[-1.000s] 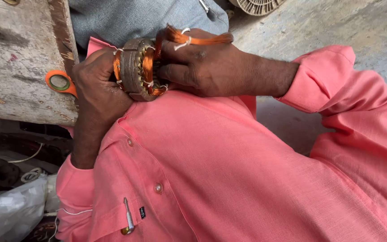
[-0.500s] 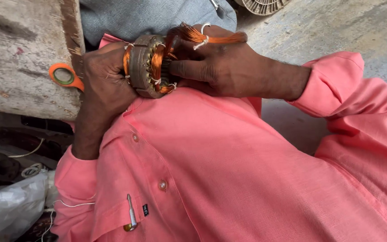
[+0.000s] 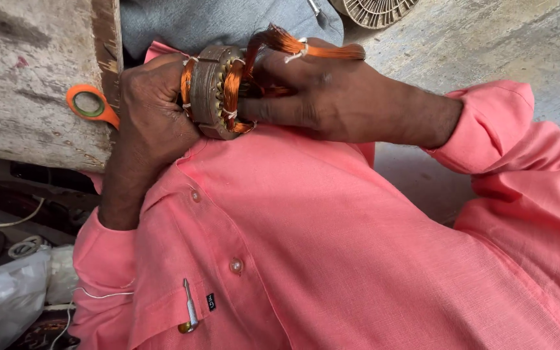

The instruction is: Manually winding copper wire onto a fan motor stator for repair.

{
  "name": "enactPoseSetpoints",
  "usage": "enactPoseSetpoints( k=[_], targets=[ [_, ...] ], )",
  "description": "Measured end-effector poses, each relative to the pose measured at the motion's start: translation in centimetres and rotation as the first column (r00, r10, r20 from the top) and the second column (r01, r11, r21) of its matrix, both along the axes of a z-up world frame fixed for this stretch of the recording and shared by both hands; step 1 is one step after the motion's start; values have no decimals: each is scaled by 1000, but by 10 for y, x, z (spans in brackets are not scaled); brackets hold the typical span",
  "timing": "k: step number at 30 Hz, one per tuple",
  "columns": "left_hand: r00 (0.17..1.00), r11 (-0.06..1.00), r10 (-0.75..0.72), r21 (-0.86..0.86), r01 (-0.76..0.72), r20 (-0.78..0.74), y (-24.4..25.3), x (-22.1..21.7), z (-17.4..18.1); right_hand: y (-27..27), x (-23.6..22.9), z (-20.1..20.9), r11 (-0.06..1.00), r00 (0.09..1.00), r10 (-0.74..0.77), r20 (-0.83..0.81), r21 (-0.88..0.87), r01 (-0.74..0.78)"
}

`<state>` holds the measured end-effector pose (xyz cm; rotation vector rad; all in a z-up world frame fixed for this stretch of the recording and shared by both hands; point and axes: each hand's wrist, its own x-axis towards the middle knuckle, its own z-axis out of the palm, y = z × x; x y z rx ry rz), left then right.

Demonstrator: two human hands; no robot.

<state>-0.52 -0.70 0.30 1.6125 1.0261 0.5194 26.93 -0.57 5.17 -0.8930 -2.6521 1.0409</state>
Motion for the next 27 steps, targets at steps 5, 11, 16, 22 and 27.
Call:
enactPoseSetpoints(
  k=[5, 11, 16, 22, 27],
  targets=[
    [1000, 1000, -10, 1, 10, 16, -1, 0, -4, -11, 14, -30, 971, 993, 102, -64, 225, -86],
    [1000, 999, -28, 18, 28, -1, 3, -1, -1, -10, 8, -30, 951, 988, 99, -121, 303, -58],
    [993, 996, -62, 67, 56, 98, 8, 5, -2, -15, 2, -25, 977, 996, 16, -90, 214, 4],
    [998, 999, -18, 45, 21, -55, 3, 0, -8, -11, 1, -29, 994, 992, 6, -125, 108, 8],
    [988, 981, -82, 166, 103, -128, -3, -7, -11, -13, 0, -29, 994, 993, -26, -117, 98, 38]
  ],
)
